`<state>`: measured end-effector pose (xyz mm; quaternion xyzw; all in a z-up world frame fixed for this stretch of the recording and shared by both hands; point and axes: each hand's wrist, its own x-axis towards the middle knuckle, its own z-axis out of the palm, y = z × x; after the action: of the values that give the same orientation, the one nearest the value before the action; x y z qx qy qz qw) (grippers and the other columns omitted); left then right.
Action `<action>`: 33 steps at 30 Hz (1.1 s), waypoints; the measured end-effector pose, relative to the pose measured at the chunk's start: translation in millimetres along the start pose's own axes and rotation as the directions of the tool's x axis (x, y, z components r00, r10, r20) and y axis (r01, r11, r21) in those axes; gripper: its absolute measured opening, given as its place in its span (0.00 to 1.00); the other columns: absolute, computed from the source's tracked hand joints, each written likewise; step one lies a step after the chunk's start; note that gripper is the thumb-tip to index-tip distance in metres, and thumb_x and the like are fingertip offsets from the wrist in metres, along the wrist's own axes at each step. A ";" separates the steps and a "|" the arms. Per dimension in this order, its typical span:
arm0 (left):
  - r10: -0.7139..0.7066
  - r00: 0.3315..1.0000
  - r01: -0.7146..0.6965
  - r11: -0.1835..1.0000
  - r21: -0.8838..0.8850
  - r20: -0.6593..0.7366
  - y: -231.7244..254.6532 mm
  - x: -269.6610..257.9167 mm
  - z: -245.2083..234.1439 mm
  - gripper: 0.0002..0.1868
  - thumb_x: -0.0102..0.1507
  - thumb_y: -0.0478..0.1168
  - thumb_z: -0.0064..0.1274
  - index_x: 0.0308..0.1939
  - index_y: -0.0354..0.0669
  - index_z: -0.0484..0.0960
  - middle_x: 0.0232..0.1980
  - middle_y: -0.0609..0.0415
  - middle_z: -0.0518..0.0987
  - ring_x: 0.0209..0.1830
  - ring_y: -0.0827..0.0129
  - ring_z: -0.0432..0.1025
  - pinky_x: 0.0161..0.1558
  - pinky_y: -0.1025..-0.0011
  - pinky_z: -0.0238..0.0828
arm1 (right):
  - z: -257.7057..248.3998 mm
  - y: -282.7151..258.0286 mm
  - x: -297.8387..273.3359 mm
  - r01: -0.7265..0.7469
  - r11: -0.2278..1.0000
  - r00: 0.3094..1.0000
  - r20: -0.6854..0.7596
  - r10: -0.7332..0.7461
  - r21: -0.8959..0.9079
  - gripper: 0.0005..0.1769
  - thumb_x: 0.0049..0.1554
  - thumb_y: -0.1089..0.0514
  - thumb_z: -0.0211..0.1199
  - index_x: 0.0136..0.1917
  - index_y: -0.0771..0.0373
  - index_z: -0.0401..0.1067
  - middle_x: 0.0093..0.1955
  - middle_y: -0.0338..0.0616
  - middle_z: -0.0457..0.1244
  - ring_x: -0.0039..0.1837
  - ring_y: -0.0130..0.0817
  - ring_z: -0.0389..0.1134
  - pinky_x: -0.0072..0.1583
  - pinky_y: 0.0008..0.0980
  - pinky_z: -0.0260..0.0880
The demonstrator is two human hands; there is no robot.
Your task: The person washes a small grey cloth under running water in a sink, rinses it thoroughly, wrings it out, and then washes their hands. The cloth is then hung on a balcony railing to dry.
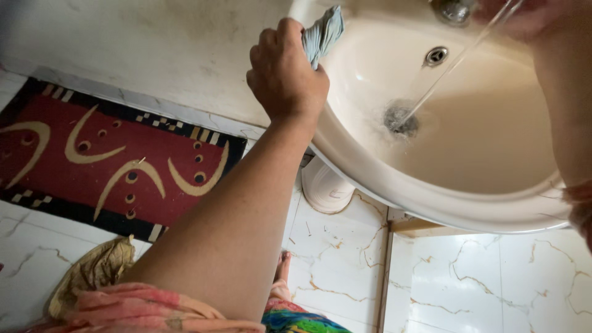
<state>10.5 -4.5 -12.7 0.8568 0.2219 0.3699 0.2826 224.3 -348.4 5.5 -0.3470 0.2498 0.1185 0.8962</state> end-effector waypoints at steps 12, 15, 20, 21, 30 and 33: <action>0.049 0.998 -0.048 0.999 0.015 -0.047 -2.4 -1.1 1.3 0.29 0.49 0.38 0.68 0.51 0.52 0.73 0.47 0.54 0.77 0.52 0.52 0.73 0.42 0.49 0.72 | -57.4 -9.8 12.6 0.247 0.752 0.900 -0.144 -0.413 -0.611 0.15 0.64 0.46 0.47 0.55 0.54 0.68 0.48 0.42 0.65 0.48 0.37 0.65 0.52 0.37 0.65; 0.045 0.999 -0.044 0.999 0.016 -0.029 -4.0 -0.6 -1.0 0.28 0.49 0.38 0.68 0.52 0.52 0.73 0.47 0.53 0.77 0.52 0.52 0.73 0.43 0.48 0.72 | -65.2 -14.0 23.2 0.199 0.275 0.837 0.017 -0.546 -0.941 0.16 0.64 0.44 0.47 0.57 0.53 0.68 0.50 0.42 0.65 0.50 0.38 0.66 0.54 0.38 0.65; 0.063 0.997 -0.062 0.998 0.024 -0.049 -3.1 -2.2 -3.2 0.27 0.48 0.38 0.68 0.49 0.51 0.74 0.49 0.54 0.77 0.52 0.50 0.73 0.44 0.48 0.72 | -79.5 -18.1 5.7 0.009 -0.499 0.801 0.305 -0.515 -0.866 0.20 0.62 0.41 0.48 0.61 0.51 0.68 0.53 0.41 0.66 0.53 0.38 0.67 0.58 0.40 0.65; 0.062 0.996 -0.061 0.998 0.019 -0.056 -4.2 0.5 0.5 0.27 0.49 0.38 0.67 0.50 0.51 0.73 0.50 0.54 0.77 0.53 0.50 0.73 0.44 0.48 0.73 | -81.0 -13.9 4.5 0.012 -0.577 0.809 0.347 -0.475 -0.816 0.21 0.62 0.41 0.48 0.62 0.50 0.68 0.54 0.41 0.66 0.54 0.38 0.67 0.58 0.41 0.65; 0.037 0.999 -0.037 0.999 -0.005 -0.029 -7.2 -1.3 -3.5 0.29 0.50 0.38 0.68 0.53 0.53 0.73 0.51 0.53 0.76 0.55 0.51 0.72 0.47 0.49 0.72 | -98.7 -25.4 -77.7 0.116 -0.876 0.835 0.523 -0.169 -0.468 0.29 0.60 0.35 0.49 0.69 0.46 0.67 0.60 0.41 0.68 0.59 0.40 0.68 0.64 0.44 0.65; 0.018 0.998 -0.019 1.000 -0.023 -0.059 -6.1 -2.5 -0.7 0.30 0.49 0.38 0.69 0.53 0.53 0.73 0.52 0.53 0.76 0.56 0.52 0.71 0.49 0.49 0.71 | -122.7 -21.4 -129.2 0.198 -0.903 0.863 0.504 -0.024 -0.381 0.31 0.59 0.33 0.49 0.71 0.45 0.67 0.62 0.41 0.68 0.61 0.40 0.69 0.66 0.45 0.65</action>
<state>7.3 -1.2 -17.5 0.8441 0.2178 0.4002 0.2826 78.3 -452.6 8.2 -0.9767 -0.1884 0.0457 -0.0915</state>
